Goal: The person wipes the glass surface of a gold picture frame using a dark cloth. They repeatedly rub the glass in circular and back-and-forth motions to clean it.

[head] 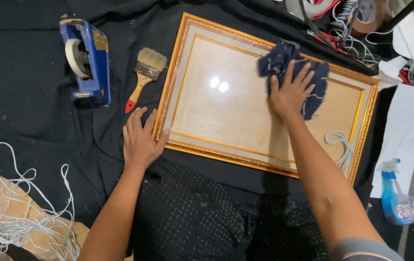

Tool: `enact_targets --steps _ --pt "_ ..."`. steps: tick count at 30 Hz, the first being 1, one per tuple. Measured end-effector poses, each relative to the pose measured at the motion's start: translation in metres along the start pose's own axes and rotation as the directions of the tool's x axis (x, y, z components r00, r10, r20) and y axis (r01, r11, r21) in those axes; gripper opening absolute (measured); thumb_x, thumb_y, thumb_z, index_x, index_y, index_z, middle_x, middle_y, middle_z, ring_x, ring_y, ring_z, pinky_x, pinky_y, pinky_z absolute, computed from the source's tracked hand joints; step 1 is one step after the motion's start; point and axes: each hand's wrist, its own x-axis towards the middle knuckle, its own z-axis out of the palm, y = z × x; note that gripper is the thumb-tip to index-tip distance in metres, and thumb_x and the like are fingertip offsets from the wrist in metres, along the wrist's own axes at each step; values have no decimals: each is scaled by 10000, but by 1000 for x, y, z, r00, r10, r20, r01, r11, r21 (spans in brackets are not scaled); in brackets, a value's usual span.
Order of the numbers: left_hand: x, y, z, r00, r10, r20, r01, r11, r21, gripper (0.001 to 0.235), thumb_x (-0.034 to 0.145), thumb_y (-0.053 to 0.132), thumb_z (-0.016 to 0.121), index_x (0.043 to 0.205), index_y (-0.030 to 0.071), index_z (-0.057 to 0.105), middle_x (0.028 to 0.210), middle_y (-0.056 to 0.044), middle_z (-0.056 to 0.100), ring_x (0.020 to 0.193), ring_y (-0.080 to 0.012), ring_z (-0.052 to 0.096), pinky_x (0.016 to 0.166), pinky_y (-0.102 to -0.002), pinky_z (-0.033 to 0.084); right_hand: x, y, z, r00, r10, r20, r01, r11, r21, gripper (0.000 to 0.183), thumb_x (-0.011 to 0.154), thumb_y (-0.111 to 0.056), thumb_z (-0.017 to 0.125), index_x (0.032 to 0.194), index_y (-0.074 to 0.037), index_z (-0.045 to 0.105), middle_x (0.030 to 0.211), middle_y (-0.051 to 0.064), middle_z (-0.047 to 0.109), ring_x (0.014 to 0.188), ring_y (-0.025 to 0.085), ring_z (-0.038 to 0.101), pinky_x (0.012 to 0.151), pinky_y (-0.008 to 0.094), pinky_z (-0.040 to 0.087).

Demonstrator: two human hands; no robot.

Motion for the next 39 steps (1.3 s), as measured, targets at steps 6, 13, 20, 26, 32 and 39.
enact_targets --steps 6,13,20,26,32,39 --pt "-7 -4 -1 999 51 -16 -51 998 -23 502 1062 427 466 1380 84 651 1396 -155 545 1412 -358 468 1010 -484 408 -131 -24 3 979 -115 167 124 991 -44 759 1076 -597 335 1657 -116 250 1700 302 33 1548 536 23 1165 775 86" --pt "-17 -18 14 994 69 -87 -79 990 -118 423 883 314 604 1198 40 669 1376 -129 584 1386 -340 491 1036 -477 392 -230 -45 -10 930 -154 335 159 987 11 694 1078 -553 300 1643 -150 272 1710 277 -11 1554 527 0 1199 723 98" --pt "-13 -18 18 988 55 -146 -74 989 -129 518 713 373 639 1152 102 598 1337 -90 603 1347 -326 541 998 -479 434 -263 -50 -22 883 -225 413 196 974 112 630 1099 -520 231 1653 -221 261 1734 188 -29 1571 460 -22 1231 638 66" --pt "-10 -11 12 997 29 -65 -33 998 -62 711 782 499 658 1352 74 629 1331 -112 571 1358 -332 504 994 -477 424 -223 -53 -9 903 -228 364 194 973 128 651 1081 -596 244 1611 -240 374 1737 180 -21 1559 501 -31 1224 665 51" --pt "-5 -8 8 999 12 -49 -14 999 -38 745 777 516 652 1387 91 609 1339 -114 562 1362 -327 502 979 -478 430 -100 -77 7 977 -196 83 192 980 45 648 1103 -580 300 1661 -252 266 1711 258 43 1535 556 3 1170 754 51" --pt "-2 -4 5 1000 -18 -21 16 999 -51 722 770 496 642 1371 97 612 1347 -119 556 1363 -340 504 981 -476 430 30 -97 15 988 -122 -98 121 993 -12 669 1123 -509 432 1701 -322 152 1714 225 -23 1525 566 -37 1155 787 41"
